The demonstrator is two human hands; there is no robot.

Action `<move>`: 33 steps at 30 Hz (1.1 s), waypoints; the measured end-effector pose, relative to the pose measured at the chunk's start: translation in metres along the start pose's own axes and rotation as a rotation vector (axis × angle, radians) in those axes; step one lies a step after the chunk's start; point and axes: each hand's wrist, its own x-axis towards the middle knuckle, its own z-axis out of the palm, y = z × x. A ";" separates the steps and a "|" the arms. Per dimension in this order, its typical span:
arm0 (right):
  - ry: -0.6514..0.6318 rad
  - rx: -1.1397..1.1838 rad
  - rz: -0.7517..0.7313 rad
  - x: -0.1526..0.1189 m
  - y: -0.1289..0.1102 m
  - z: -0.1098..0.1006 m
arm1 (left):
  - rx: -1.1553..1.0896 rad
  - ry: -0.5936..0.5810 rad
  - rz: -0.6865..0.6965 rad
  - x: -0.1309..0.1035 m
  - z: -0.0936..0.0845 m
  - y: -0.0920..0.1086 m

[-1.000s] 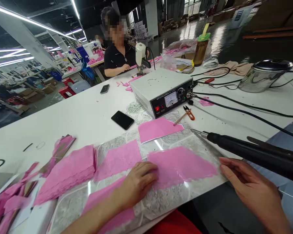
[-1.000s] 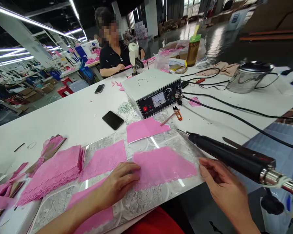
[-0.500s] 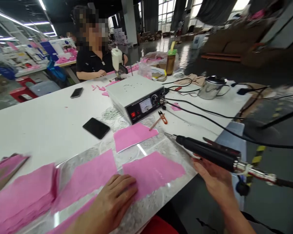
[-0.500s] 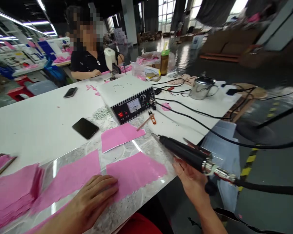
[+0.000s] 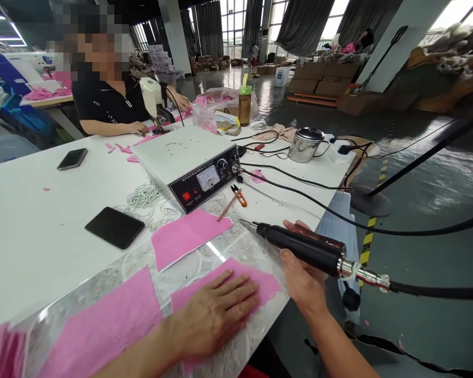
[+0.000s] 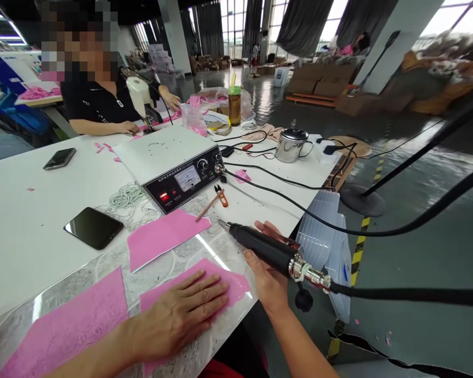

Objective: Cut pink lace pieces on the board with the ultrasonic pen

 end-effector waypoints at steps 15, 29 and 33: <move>0.129 0.331 0.088 0.040 -0.006 0.026 | 0.034 0.061 0.034 -0.004 0.006 -0.004; -0.042 0.339 -0.009 0.041 -0.050 0.003 | -0.018 0.033 0.035 -0.003 0.003 -0.005; -0.110 0.263 -0.060 0.036 -0.074 -0.019 | -0.056 0.069 0.021 -0.003 0.002 -0.004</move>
